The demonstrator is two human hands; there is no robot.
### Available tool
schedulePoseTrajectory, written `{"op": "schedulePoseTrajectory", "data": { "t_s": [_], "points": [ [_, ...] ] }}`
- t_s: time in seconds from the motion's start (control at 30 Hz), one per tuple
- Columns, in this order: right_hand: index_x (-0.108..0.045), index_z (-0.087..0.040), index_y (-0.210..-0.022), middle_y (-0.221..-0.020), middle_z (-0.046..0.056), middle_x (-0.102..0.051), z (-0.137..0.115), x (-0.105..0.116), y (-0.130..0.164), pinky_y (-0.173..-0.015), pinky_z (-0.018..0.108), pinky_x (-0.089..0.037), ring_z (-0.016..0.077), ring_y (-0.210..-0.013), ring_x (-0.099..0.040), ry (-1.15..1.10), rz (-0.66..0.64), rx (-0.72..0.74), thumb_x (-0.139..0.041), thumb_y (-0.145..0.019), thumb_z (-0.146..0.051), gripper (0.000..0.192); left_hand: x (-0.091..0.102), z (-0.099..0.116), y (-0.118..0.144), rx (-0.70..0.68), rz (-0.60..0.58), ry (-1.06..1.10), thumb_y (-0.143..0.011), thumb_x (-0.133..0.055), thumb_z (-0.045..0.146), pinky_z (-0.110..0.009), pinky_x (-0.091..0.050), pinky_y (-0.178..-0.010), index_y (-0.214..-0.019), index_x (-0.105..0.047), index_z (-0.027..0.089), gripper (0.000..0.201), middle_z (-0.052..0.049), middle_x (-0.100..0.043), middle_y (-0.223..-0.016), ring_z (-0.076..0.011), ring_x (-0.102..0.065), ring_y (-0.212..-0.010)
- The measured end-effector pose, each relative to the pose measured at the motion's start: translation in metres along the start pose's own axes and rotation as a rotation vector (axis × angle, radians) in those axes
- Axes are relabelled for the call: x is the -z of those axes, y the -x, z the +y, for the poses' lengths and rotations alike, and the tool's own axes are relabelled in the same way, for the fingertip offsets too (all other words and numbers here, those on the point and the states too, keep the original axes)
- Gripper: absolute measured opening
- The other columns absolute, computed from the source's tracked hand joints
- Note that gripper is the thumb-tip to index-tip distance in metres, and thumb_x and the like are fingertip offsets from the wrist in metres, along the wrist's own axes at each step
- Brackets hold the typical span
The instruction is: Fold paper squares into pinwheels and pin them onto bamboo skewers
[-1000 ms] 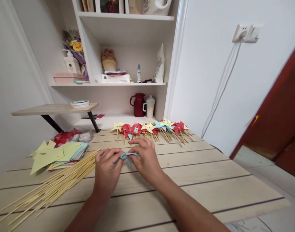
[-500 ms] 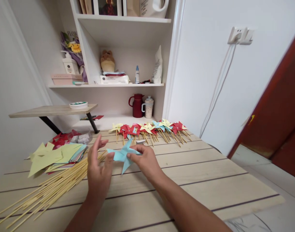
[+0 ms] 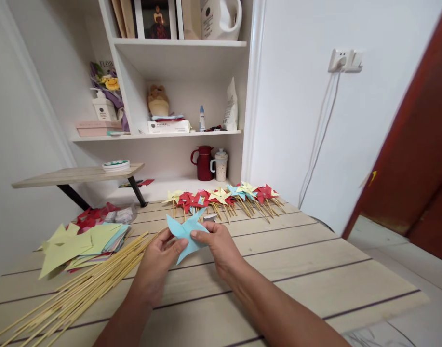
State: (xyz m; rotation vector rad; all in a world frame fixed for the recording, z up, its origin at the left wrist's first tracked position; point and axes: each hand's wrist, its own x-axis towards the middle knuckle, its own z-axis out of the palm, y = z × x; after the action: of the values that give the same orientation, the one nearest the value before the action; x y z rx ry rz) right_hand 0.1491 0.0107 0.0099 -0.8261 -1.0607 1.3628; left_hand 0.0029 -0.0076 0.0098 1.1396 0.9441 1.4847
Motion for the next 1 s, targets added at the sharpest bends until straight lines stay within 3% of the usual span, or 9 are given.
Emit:
{"op": "schedulePoseTrajectory", "data": {
  "t_s": [0.13,0.33,0.77,1.0],
  "points": [
    [-0.064,-0.016,-0.062,-0.059,-0.002,-0.058,0.0035,-0.0023,0.0015,-0.064,0.028,-0.030,0.0119,-0.061,-0.044,0.048,0.000,-0.003,-0.080,-0.059,-0.029,0.021,0.0013,0.0021,0.0007,0.115,-0.022,-0.007,-0.066,-0.082,0.037,-0.035,-0.051,-0.085,-0.096,-0.075,0.015,0.039,-0.012,-0.076,-0.100,-0.0253,-0.069,-0.092],
    [-0.064,-0.017,-0.061,-0.061,-0.002,-0.059,0.0026,-0.0034,0.0018,-0.066,0.028,-0.033,0.0129,-0.062,-0.046,0.055,0.014,0.010,-0.080,-0.058,-0.029,0.021,0.0012,0.0015,0.0013,0.111,0.067,0.015,-0.062,-0.084,0.035,-0.029,-0.051,-0.074,-0.085,-0.077,0.014,0.033,-0.009,-0.077,-0.085,-0.0194,-0.068,-0.075],
    [-0.066,-0.016,-0.064,-0.061,-0.001,-0.062,0.0045,-0.0014,0.0012,-0.066,0.029,-0.033,0.0125,-0.060,-0.048,-0.032,-0.013,-0.043,-0.083,-0.056,-0.031,0.025,0.0006,0.0001,0.0003,0.144,0.025,0.044,-0.063,-0.084,0.035,-0.033,-0.051,-0.083,-0.092,-0.076,0.015,0.036,-0.009,-0.077,-0.094,-0.0234,-0.070,-0.087],
    [-0.064,-0.016,-0.064,-0.062,-0.002,-0.061,0.0094,-0.0031,0.0015,-0.066,0.029,-0.033,0.0127,-0.061,-0.048,-0.009,-0.003,-0.061,-0.083,-0.058,-0.031,0.025,0.0008,-0.0017,0.0009,0.136,0.079,0.009,-0.062,-0.083,0.037,-0.030,-0.051,-0.075,-0.084,-0.076,0.015,0.031,-0.007,-0.077,-0.082,-0.0207,-0.069,-0.075]
  ]
}}
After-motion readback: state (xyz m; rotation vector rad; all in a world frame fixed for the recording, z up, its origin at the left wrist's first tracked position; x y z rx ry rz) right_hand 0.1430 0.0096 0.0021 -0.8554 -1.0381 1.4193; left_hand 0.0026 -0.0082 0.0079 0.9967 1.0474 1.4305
